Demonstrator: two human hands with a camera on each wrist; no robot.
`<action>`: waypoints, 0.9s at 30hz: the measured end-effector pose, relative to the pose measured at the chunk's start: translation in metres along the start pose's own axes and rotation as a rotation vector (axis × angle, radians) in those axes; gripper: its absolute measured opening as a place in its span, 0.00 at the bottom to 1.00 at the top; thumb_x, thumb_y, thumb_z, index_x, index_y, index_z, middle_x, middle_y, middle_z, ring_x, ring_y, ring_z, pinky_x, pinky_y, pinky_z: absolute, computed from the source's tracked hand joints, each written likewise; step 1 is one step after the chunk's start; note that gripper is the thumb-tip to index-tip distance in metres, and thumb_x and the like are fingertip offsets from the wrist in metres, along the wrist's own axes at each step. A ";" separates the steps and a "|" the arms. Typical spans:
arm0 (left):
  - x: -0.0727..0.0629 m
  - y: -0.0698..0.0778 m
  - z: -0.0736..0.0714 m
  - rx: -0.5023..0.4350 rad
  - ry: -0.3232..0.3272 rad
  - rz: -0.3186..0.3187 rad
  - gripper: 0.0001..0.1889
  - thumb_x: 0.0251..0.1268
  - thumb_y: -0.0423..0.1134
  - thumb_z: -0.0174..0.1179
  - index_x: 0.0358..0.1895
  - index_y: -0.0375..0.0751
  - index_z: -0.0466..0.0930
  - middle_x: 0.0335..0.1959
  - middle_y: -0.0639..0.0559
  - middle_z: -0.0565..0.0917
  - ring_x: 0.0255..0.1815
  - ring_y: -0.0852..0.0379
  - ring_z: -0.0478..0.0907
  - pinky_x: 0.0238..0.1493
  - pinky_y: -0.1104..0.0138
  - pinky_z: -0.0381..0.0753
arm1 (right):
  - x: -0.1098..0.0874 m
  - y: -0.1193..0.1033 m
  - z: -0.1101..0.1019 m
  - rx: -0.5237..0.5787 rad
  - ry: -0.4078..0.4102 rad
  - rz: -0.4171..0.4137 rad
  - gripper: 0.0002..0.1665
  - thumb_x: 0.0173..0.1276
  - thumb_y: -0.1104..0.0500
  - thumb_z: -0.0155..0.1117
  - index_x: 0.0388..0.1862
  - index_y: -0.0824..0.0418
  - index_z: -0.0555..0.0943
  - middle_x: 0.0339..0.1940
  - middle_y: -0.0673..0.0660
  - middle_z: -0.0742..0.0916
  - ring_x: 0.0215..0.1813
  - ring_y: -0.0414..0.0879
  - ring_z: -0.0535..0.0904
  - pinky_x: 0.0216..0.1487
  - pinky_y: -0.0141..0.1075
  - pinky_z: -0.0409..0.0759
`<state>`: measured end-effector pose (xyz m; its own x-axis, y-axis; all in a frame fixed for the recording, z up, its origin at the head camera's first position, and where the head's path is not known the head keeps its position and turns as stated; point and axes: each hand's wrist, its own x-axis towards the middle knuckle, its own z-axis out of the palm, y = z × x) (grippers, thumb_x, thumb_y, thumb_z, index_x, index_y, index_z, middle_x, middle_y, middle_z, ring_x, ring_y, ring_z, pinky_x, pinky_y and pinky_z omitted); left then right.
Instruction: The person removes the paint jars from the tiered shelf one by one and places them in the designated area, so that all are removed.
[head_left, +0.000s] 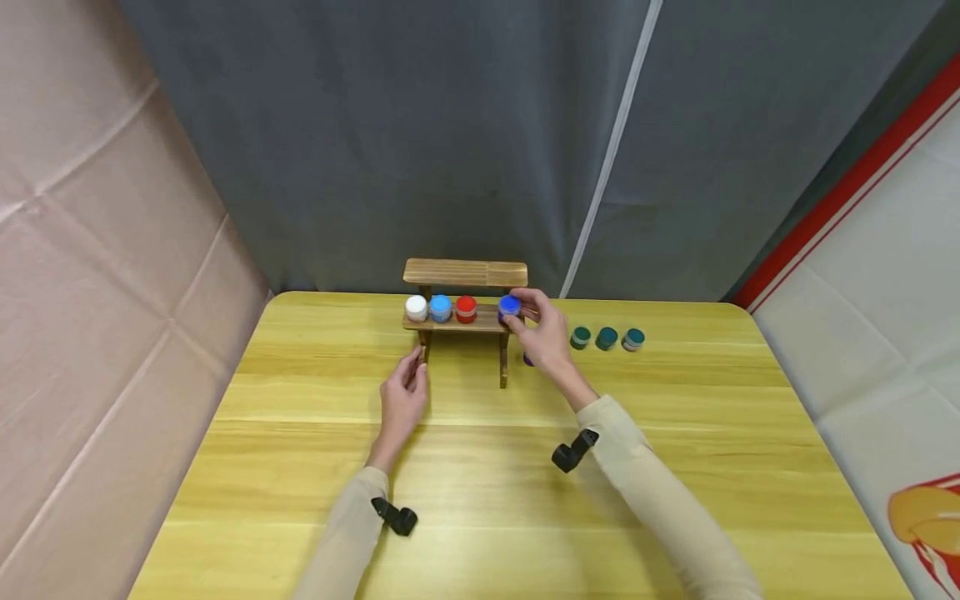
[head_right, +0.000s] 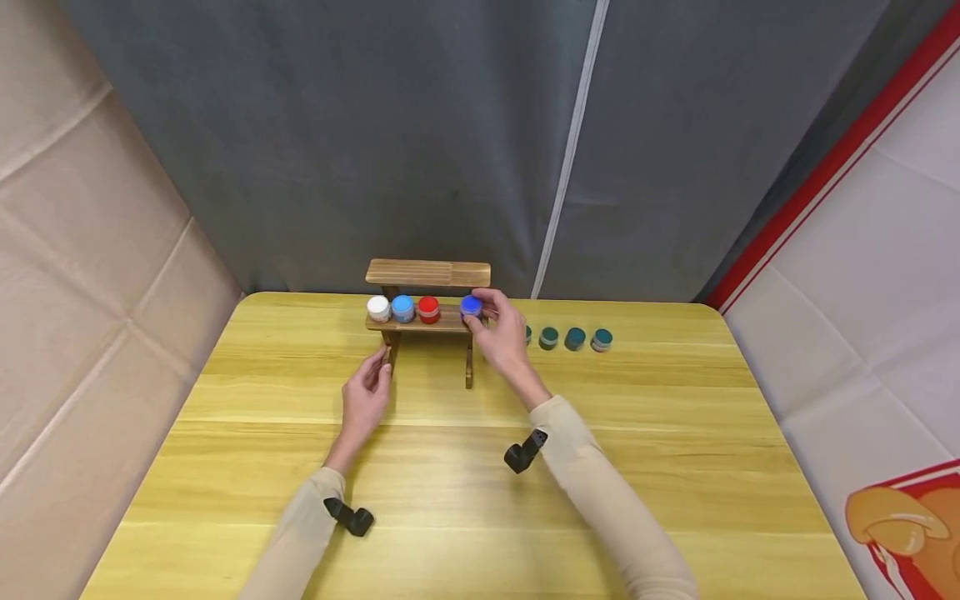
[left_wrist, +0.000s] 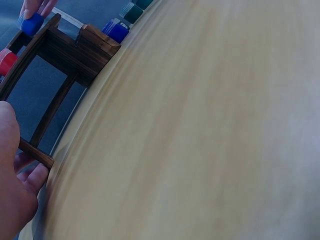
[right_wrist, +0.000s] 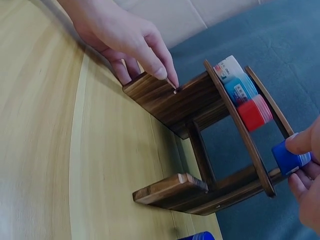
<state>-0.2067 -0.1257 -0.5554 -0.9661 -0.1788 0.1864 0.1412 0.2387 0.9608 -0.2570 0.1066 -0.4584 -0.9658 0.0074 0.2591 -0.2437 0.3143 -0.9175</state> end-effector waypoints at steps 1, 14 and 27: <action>-0.002 0.006 -0.001 0.001 -0.001 0.003 0.21 0.75 0.27 0.54 0.68 0.29 0.73 0.64 0.29 0.78 0.65 0.36 0.78 0.62 0.67 0.82 | 0.000 0.000 -0.001 -0.005 0.004 0.002 0.22 0.69 0.67 0.68 0.61 0.67 0.78 0.60 0.65 0.84 0.62 0.58 0.82 0.70 0.46 0.82; -0.006 0.020 -0.003 -0.020 -0.011 0.024 0.21 0.74 0.26 0.55 0.67 0.27 0.73 0.63 0.27 0.78 0.63 0.35 0.79 0.62 0.67 0.83 | -0.005 0.004 -0.019 -0.006 0.047 0.020 0.22 0.68 0.69 0.68 0.61 0.70 0.77 0.60 0.68 0.84 0.63 0.60 0.81 0.70 0.48 0.81; 0.000 -0.001 0.002 -0.001 0.003 0.010 0.21 0.75 0.27 0.54 0.68 0.30 0.73 0.64 0.29 0.78 0.64 0.36 0.79 0.61 0.67 0.83 | -0.010 0.023 -0.037 -0.012 0.099 0.083 0.23 0.68 0.68 0.69 0.61 0.68 0.77 0.59 0.66 0.84 0.63 0.58 0.81 0.71 0.49 0.80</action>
<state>-0.2070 -0.1240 -0.5569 -0.9639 -0.1796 0.1964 0.1508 0.2392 0.9592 -0.2500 0.1486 -0.4705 -0.9690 0.1272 0.2116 -0.1618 0.3198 -0.9336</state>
